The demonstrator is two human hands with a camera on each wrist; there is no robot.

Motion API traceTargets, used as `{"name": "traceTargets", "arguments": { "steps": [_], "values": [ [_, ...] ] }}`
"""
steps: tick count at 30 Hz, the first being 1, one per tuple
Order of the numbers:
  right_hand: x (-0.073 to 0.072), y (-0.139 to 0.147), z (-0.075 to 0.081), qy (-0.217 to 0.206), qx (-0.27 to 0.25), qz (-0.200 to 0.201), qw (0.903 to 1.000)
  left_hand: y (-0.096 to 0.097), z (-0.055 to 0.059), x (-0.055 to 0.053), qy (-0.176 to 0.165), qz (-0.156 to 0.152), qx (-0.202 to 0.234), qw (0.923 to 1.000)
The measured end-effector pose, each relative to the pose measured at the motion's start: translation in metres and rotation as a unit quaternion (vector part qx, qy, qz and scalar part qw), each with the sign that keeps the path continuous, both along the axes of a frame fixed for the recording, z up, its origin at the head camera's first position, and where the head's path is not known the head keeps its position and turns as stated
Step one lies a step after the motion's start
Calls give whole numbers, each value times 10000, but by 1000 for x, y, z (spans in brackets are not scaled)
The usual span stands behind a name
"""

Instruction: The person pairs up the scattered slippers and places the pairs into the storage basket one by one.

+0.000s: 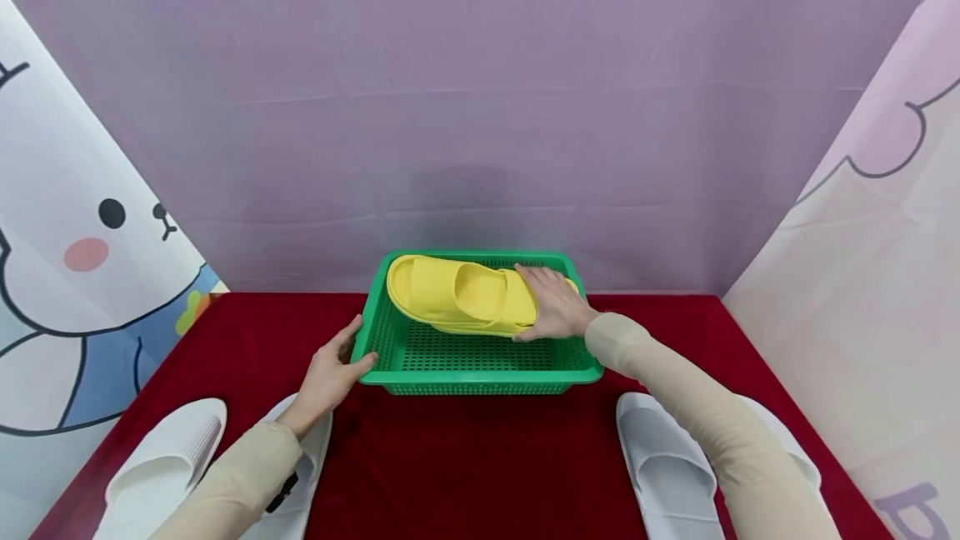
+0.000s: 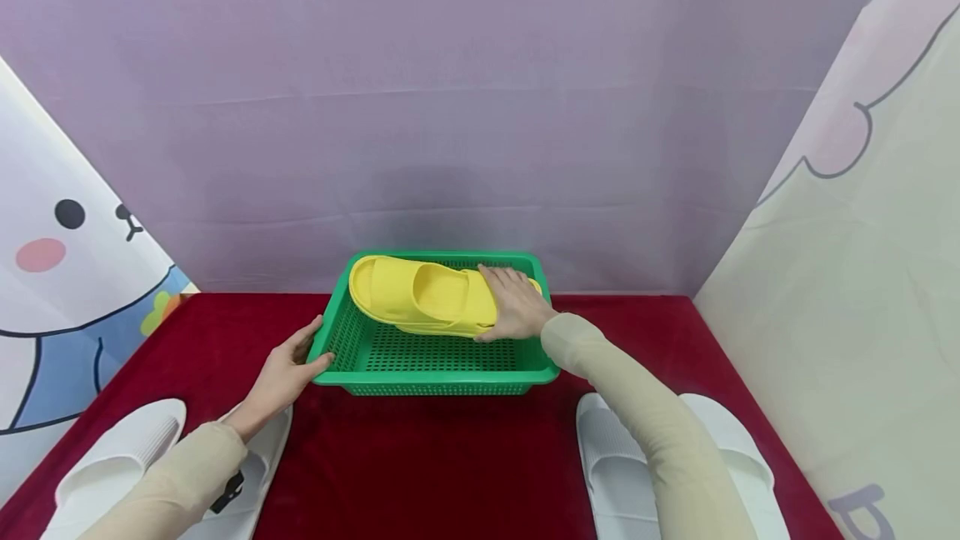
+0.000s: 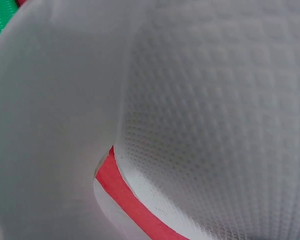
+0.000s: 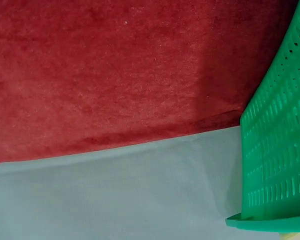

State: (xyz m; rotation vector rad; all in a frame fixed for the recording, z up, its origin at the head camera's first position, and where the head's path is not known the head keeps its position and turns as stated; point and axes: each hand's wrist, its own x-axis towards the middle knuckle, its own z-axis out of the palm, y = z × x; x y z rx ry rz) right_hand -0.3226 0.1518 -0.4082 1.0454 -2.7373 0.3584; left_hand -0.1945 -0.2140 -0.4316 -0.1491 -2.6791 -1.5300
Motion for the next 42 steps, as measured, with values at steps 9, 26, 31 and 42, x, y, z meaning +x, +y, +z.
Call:
{"name": "traceTargets", "arguments": {
  "steps": [9,26,31,42],
  "values": [
    [-4,2,1,-1004,-958,-468,9892,-3,1,1,-86,12,94,9999],
    [-5,1,4,-1052,-1237,-578,9850,-4,0,1,42,20,139,9999],
    [-3,8,4,-1449,-1586,-706,9741,-2,2,4,17,-26,151,9999],
    [17,24,24,-2092,-1732,-960,9576,-2,10,3,-18,-37,145,9999]
  ]
}}
